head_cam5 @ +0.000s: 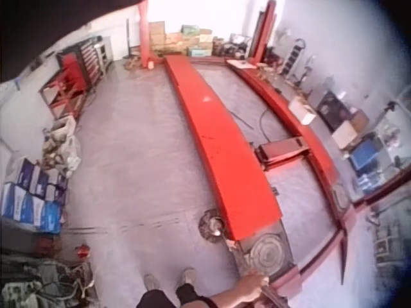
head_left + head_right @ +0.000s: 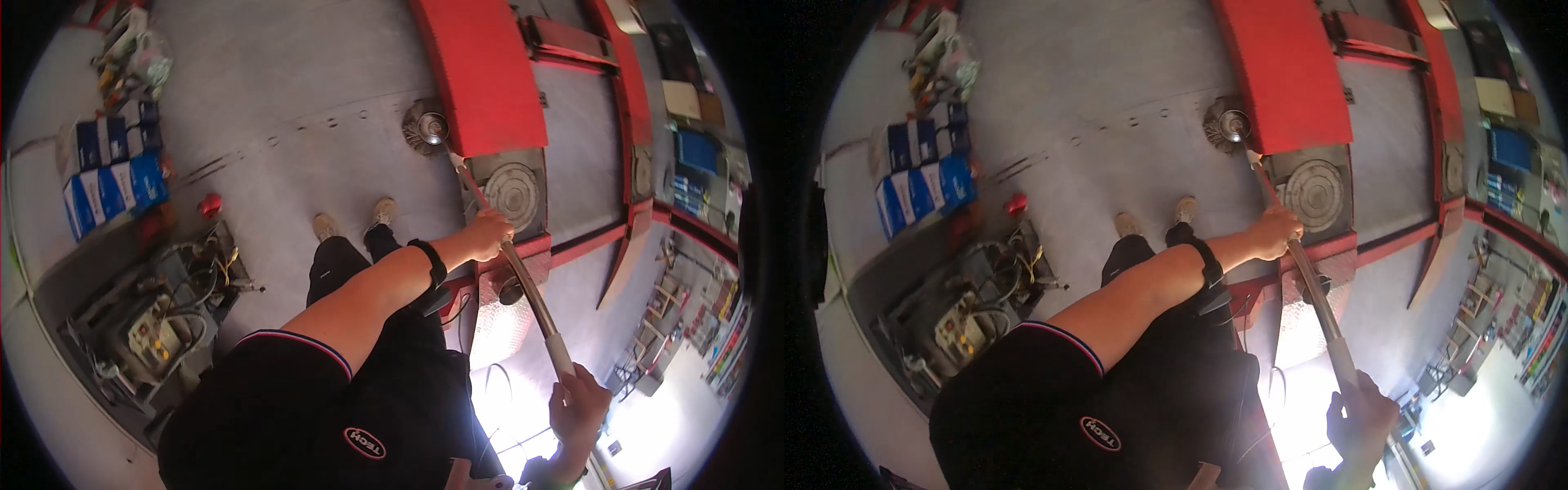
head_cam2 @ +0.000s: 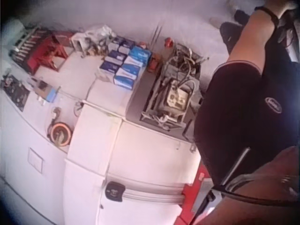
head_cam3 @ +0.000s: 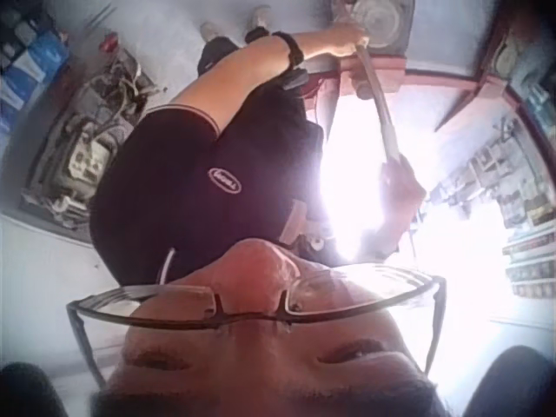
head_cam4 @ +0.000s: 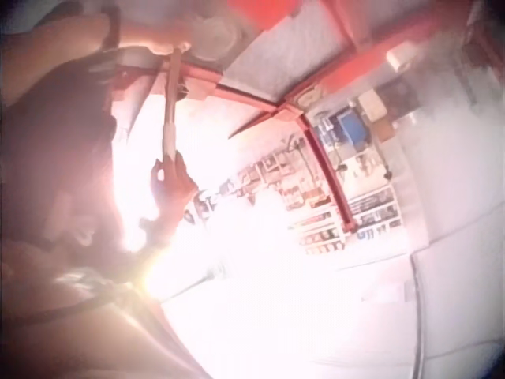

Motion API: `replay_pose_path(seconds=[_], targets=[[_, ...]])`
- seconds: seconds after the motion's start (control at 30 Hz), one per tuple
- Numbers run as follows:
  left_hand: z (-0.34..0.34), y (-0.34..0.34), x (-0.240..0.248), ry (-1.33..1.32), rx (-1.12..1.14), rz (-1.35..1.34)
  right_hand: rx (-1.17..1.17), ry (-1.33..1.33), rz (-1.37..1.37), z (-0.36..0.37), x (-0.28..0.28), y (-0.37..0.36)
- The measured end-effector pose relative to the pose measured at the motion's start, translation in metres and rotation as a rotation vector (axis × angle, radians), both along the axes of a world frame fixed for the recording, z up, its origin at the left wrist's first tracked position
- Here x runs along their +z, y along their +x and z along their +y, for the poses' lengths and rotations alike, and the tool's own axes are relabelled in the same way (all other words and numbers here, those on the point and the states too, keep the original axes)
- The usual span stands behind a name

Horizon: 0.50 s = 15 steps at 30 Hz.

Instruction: The person mops the concrete floor of a garage using a string mop and a bucket. They move around a red car lift, dip the mop into the bucket to wring it out, and continue cleaning the floor area.

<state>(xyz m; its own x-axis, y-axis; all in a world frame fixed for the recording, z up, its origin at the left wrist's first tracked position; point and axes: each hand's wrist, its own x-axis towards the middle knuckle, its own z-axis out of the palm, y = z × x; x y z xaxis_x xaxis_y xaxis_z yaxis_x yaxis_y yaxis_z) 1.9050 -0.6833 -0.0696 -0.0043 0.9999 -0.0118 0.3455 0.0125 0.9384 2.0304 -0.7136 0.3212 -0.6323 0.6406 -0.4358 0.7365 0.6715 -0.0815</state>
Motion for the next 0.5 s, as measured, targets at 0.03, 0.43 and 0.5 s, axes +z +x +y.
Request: replay_pose_path(seconds=[0.03, 0.43, 0.5], targets=[[-0.009, -0.004, 0.004, -0.002, 0.046, -0.005, 0.065, 0.022, 0.032, 0.001, 0.002, -0.002], [-0.200, -0.126, 0.021, -0.086, 0.490, 0.076, 0.496, -0.074, 0.093, -0.053, 0.012, -0.113], [-0.235, -0.143, 0.025, -0.118, 0.537, 0.109, 0.605, -0.071, 0.113, -0.073, 0.007, -0.134]])
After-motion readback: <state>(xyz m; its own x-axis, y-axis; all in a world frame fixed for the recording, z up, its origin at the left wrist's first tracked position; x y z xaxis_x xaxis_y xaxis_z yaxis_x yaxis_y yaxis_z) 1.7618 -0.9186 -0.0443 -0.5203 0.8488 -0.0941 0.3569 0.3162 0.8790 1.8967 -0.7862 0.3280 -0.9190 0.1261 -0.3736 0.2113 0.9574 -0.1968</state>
